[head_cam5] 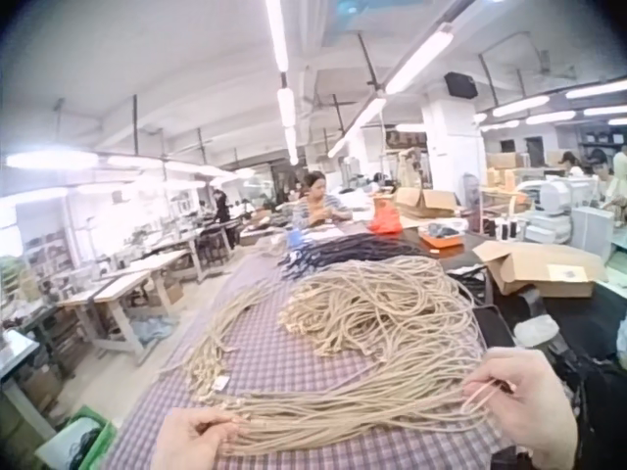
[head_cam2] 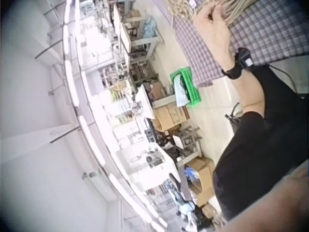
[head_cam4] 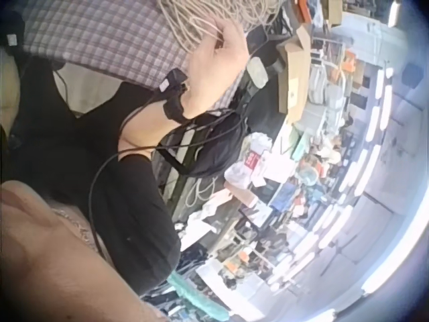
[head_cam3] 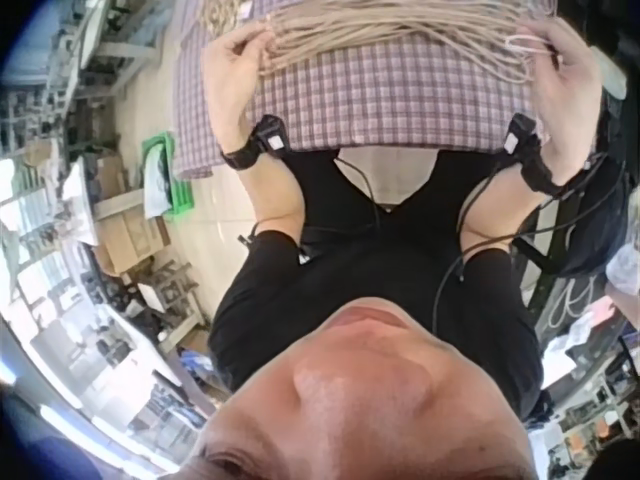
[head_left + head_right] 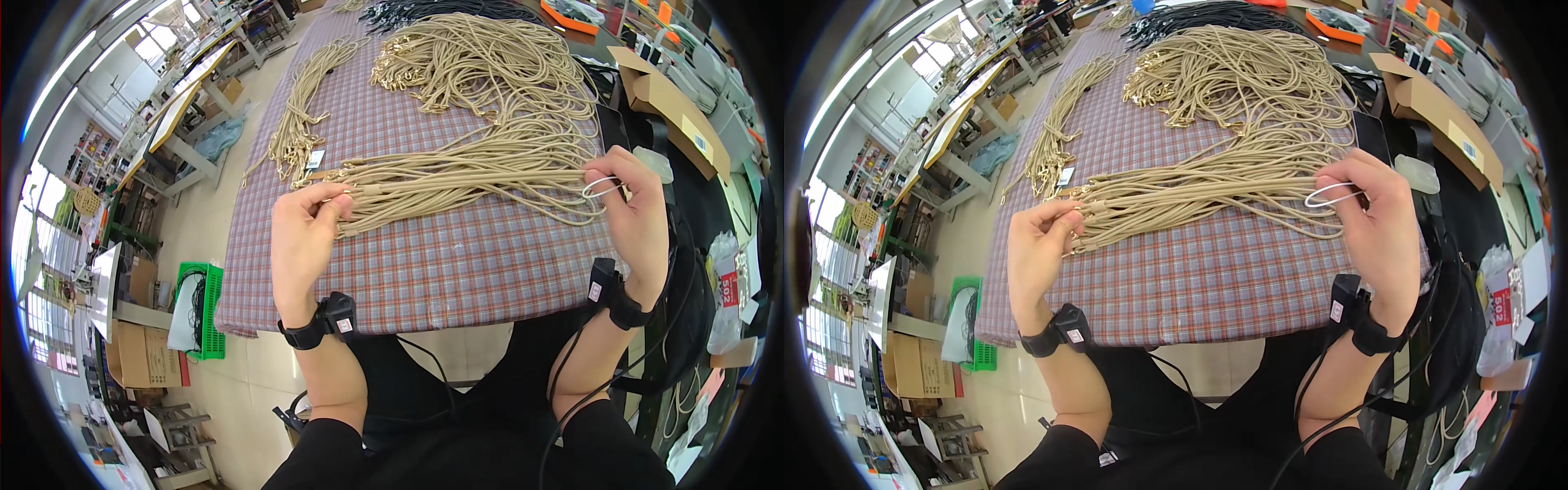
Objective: The person sits at a table in a factory setting and assembles beige cords by hand. They repeatedly pick up a cord, insert a small white plastic piece into the end, and place the finished item on a pile.
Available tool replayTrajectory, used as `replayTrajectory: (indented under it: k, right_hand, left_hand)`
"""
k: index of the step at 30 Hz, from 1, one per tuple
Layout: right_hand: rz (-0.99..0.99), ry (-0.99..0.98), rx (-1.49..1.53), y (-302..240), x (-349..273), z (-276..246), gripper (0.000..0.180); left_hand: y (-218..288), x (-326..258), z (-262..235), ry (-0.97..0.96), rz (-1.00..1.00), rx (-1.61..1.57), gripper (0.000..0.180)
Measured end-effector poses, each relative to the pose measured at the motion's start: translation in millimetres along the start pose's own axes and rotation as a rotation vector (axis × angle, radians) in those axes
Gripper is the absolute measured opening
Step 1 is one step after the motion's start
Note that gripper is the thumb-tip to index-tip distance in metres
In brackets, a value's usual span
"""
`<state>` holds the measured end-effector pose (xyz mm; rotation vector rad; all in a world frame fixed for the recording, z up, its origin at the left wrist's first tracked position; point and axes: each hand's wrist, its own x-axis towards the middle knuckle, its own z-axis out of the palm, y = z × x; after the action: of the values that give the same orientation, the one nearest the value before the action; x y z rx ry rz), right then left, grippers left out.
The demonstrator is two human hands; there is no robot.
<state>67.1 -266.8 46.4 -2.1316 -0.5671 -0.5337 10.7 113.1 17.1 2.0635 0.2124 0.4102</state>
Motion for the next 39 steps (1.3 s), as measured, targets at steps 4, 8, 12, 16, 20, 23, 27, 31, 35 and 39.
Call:
replayTrajectory:
  k: [4, 8, 12, 16, 20, 23, 27, 31, 35, 39]
  right_hand:
    - [0.087, 0.021, -0.193, 12.3, 2.1, 3.8, 0.01]
    - [0.073, -0.001, -0.449, 19.2, 1.5, 15.7, 0.016]
    - [0.014, 0.095, -0.482, 7.5, 0.9, 28.2, 0.024]
    - [-0.031, 0.099, -0.254, -6.5, 4.8, 30.5, 0.021]
    - [-0.089, 0.056, -0.107, -16.3, 8.3, 30.7, 0.012]
    - [-0.029, 0.092, 0.164, -14.5, 9.3, 33.9, 0.008]
    - [-0.148, 0.188, 0.127, -10.5, 8.2, 18.8, 0.01]
    - [-0.185, 0.418, 0.139, 2.8, 6.3, 0.7, 0.011]
    - [-0.066, 0.442, 0.295, 9.7, -1.1, -20.9, 0.01]
    - [0.008, 0.499, 0.475, 19.4, -3.7, -18.2, 0.012]
  left_hand:
    - [-13.3, 1.8, -8.0, 0.132, 0.002, 0.304, 0.02]
    - [-17.8, 0.9, -8.5, 0.119, 0.012, 0.553, 0.026]
    - [-33.7, 0.3, -15.1, 0.2, 0.102, 0.732, 0.034]
    - [-20.4, -6.8, -24.1, 0.264, 0.099, 0.72, 0.033]
    - [6.3, -12.8, -19.8, 0.22, 0.168, 0.563, 0.028]
    - [31.4, -15.2, -9.0, 0.188, 0.177, 0.471, 0.027]
    - [56.7, 2.2, 7.3, 0.072, 0.384, 0.552, 0.026]
    - [95.0, 42.4, 32.9, -0.131, 0.527, 0.62, 0.025]
    - [99.0, 116.1, 76.3, -0.405, 0.462, 0.618, 0.024]
    - [89.8, 157.7, 127.2, -0.584, 0.312, 0.56, 0.027]
